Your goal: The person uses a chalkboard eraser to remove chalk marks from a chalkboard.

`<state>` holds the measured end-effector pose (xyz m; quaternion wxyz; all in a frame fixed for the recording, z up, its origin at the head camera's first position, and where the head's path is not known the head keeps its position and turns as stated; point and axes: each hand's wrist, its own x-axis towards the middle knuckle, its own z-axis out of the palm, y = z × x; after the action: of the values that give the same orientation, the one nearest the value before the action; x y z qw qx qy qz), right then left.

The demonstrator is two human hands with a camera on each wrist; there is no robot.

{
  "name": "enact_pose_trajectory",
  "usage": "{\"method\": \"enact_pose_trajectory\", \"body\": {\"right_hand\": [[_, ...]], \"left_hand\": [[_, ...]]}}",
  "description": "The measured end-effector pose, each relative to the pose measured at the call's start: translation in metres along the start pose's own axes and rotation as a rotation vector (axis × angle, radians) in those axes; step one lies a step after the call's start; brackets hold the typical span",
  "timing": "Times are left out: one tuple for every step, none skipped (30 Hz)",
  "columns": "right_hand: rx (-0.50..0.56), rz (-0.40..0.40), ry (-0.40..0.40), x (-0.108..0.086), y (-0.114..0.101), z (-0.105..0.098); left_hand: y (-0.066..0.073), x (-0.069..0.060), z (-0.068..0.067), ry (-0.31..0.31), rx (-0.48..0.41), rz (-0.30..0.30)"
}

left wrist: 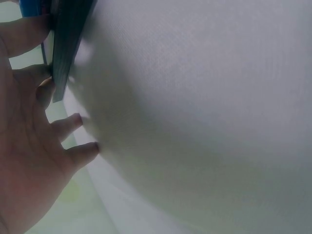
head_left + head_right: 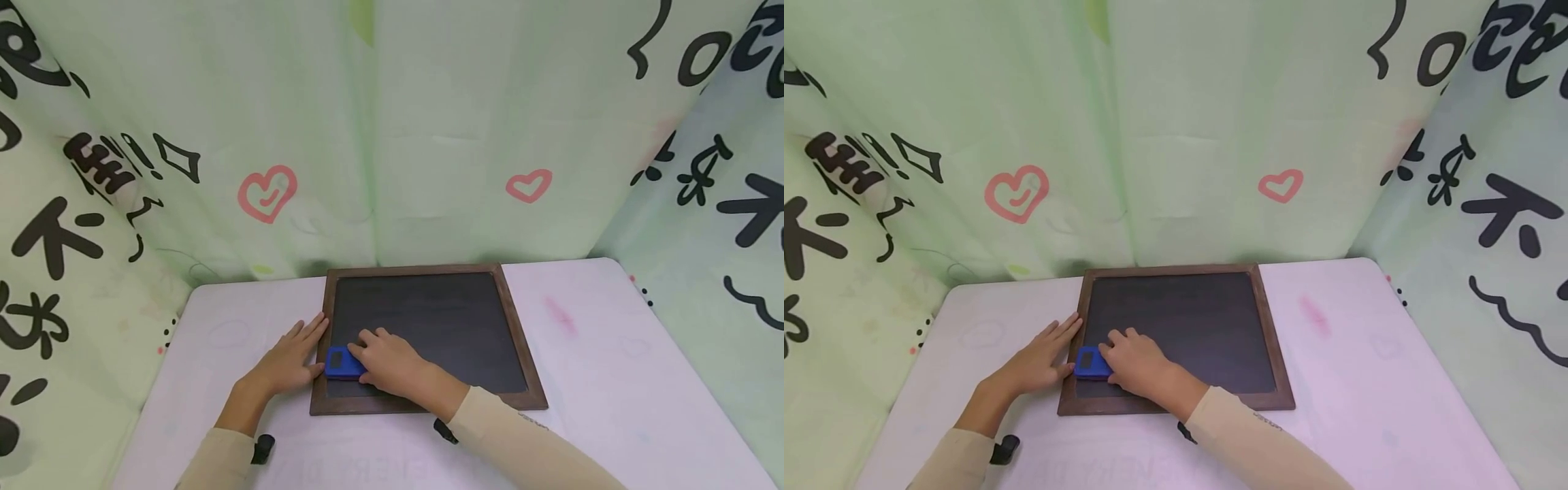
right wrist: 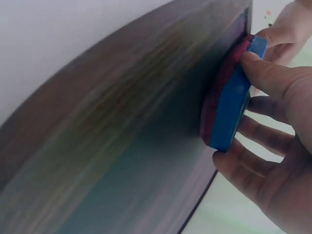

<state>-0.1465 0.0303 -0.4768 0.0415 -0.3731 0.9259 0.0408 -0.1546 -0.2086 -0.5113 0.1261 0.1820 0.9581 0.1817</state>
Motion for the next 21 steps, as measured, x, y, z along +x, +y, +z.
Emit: {"method": "enact_pose_trajectory", "body": {"right_hand": [[0.004,0.000,0.001,0.000,0.000,0.000],[0.008,-0.002,0.004,-0.001,0.001,0.001],[0.010,-0.005,0.007,-0.001,0.002,0.001],[0.012,-0.008,0.011,-0.002,0.003,0.002],[0.017,-0.012,0.013,-0.003,0.004,0.002],[0.020,-0.016,0.014,-0.004,0.005,0.002],[0.023,-0.020,0.015,-0.005,0.006,0.001],[0.027,-0.023,0.014,-0.007,0.007,0.001],[0.032,-0.024,0.012,-0.008,0.009,0.000],[0.039,-0.024,0.008,-0.010,0.011,0.000],[0.047,-0.023,0.003,-0.012,0.013,0.000],[0.056,-0.021,0.001,-0.015,0.016,0.000],[0.066,-0.017,-0.003,-0.017,0.019,0.000],[0.077,-0.013,-0.007,-0.020,0.022,0.000],[0.089,-0.009,-0.009,-0.023,0.025,0.001],[0.104,-0.005,-0.010,-0.026,0.029,0.002],[0.119,0.001,-0.009,-0.029,0.032,0.002],[0.134,0.007,-0.006,-0.033,0.036,0.003],[0.147,0.013,-0.001,-0.037,0.039,0.004],[0.161,0.019,0.005,-0.041,0.043,0.005],[0.178,0.023,0.013,-0.045,0.047,0.006]], "left_hand": [[0.000,0.000,0.000,-0.002,-0.003,-0.002],[0.000,0.000,0.000,-0.004,-0.002,-0.007],[0.000,0.000,0.000,-0.005,-0.003,-0.007],[0.000,0.000,0.000,-0.005,-0.005,-0.006],[0.000,0.000,0.000,-0.005,-0.006,-0.002],[0.000,0.000,0.000,-0.007,-0.004,-0.002],[0.000,0.000,0.000,-0.007,-0.003,0.001],[0.000,0.000,0.000,-0.006,-0.001,0.003],[0.000,0.000,0.000,-0.005,-0.002,0.007],[0.000,0.000,-0.001,-0.004,-0.001,0.008],[0.000,0.000,-0.001,-0.002,0.001,0.009],[0.000,0.000,-0.001,0.000,0.004,0.009],[0.000,0.000,-0.001,0.005,0.004,0.013],[0.000,-0.001,-0.001,0.007,0.007,0.015],[0.000,-0.001,-0.001,0.011,0.008,0.018],[0.000,-0.001,-0.001,0.012,0.009,0.021],[0.000,-0.001,-0.001,0.013,0.009,0.027],[0.000,-0.002,-0.001,0.015,0.007,0.032],[0.000,-0.002,-0.001,0.015,0.006,0.035],[0.000,-0.002,-0.001,0.016,0.004,0.040],[0.000,-0.003,-0.001,0.019,0.000,0.045]]}}
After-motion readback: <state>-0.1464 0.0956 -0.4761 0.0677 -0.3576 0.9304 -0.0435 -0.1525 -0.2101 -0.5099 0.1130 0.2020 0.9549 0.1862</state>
